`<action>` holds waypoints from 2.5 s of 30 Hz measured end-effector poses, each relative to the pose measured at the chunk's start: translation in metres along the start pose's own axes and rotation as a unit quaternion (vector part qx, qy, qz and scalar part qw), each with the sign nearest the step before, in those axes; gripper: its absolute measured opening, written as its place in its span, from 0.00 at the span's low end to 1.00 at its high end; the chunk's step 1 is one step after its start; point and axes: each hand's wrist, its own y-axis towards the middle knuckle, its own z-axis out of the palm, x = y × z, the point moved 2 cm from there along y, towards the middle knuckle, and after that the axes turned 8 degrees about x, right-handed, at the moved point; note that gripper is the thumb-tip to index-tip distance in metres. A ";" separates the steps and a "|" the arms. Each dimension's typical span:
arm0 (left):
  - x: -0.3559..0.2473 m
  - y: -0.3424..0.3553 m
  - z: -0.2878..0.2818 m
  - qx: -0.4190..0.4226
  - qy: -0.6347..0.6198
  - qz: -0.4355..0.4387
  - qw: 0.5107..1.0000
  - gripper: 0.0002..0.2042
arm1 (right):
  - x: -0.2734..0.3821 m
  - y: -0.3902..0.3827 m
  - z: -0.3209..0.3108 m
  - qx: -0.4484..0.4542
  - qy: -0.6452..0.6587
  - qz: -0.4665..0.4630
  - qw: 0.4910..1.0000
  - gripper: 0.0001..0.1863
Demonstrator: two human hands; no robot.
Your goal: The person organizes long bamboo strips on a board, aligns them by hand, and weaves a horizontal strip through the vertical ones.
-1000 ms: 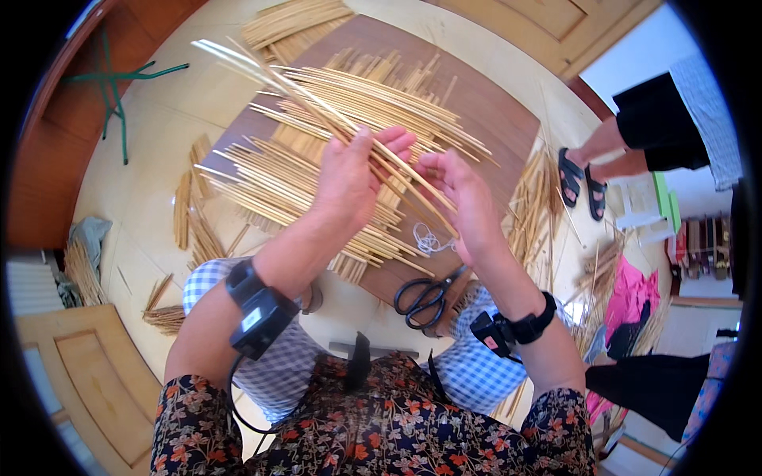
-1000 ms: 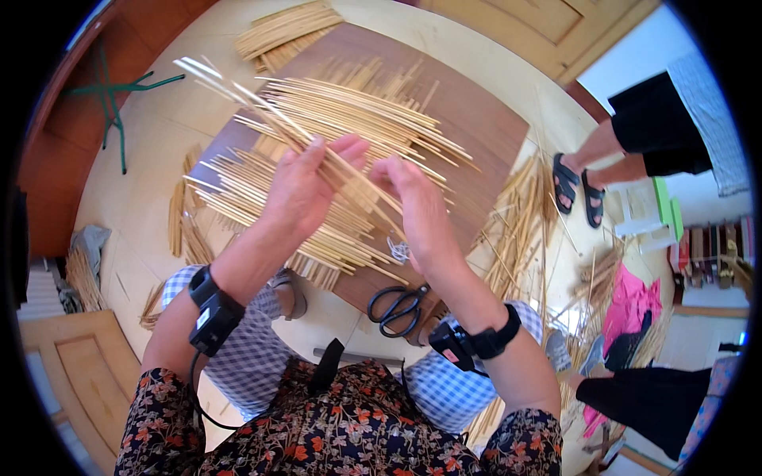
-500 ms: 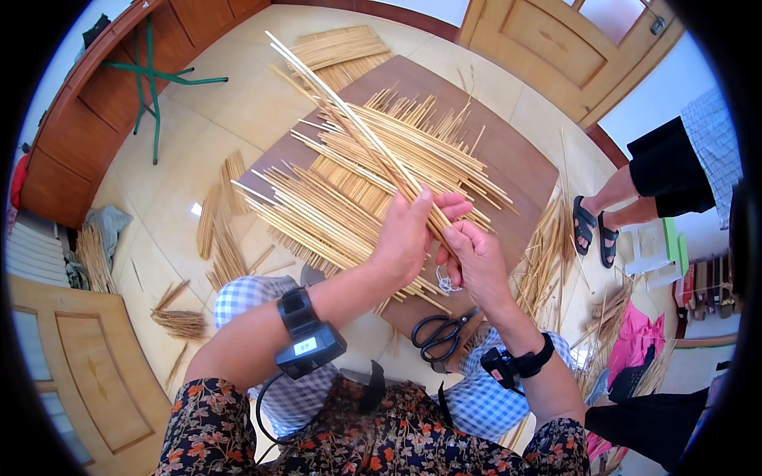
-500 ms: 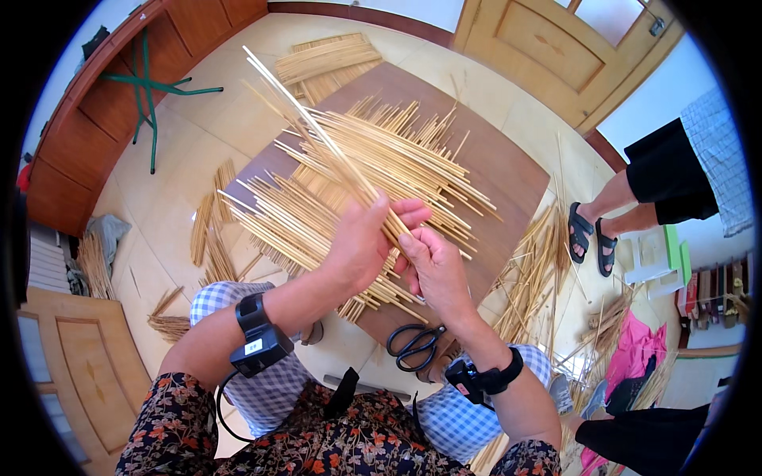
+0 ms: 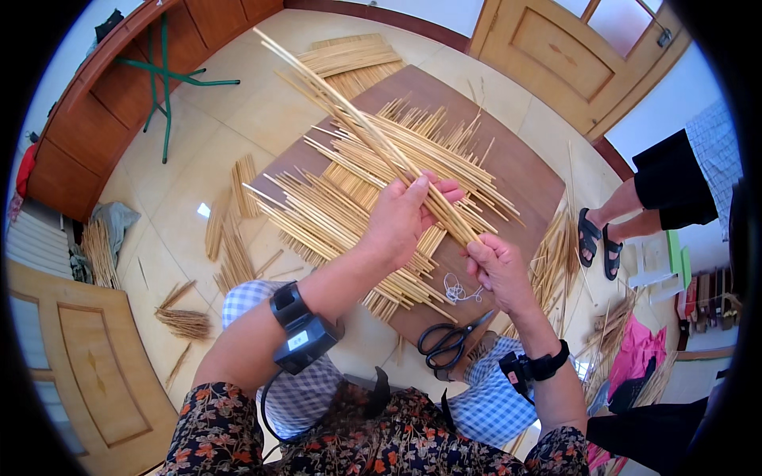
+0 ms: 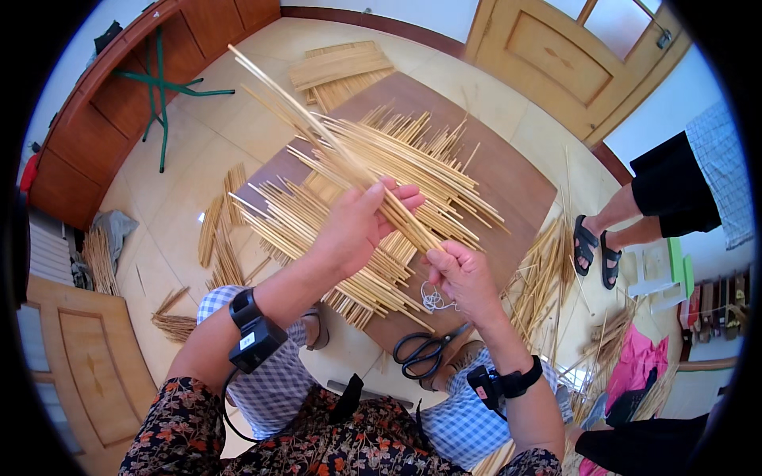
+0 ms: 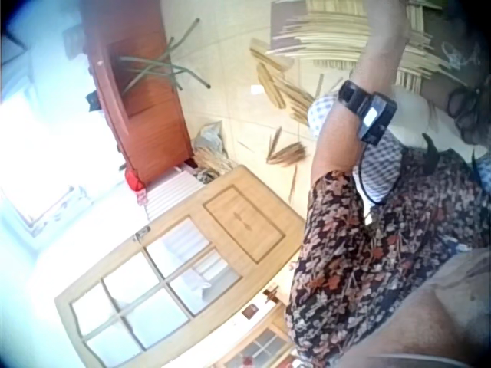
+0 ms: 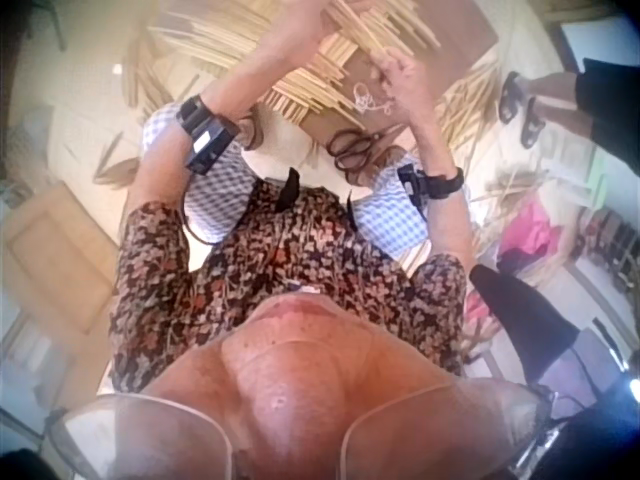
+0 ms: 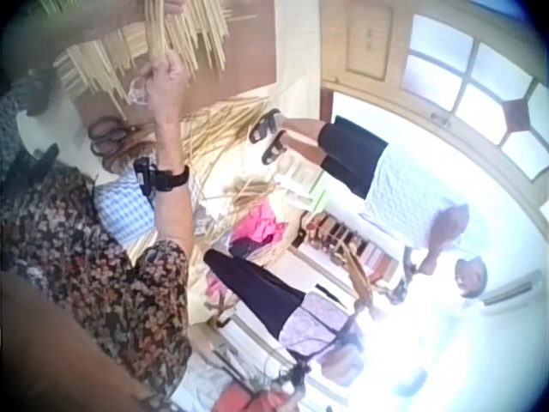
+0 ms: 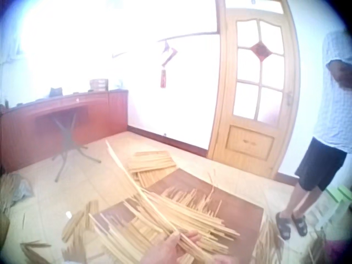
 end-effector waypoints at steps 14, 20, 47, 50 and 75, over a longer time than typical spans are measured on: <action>-0.004 -0.004 0.000 0.101 -0.016 -0.060 0.993 0.21 | 0.007 -0.011 -0.008 0.056 0.113 0.090 0.988 0.18; 0.001 -0.007 -0.007 0.076 0.008 -0.058 0.995 0.17 | 0.006 -0.011 -0.010 0.069 0.126 0.103 0.984 0.15; 0.049 -0.040 -0.007 -0.100 0.111 -0.144 0.978 0.18 | -0.055 0.031 -0.048 -0.043 0.204 0.082 0.975 0.07; 0.070 -0.049 0.002 -0.021 0.150 -0.189 0.970 0.18 | -0.081 0.038 -0.050 -0.076 0.174 0.117 0.975 0.08; 0.065 -0.073 0.040 0.126 0.096 -0.252 0.955 0.12 | -0.122 0.070 -0.045 -0.116 -0.051 0.211 0.969 0.12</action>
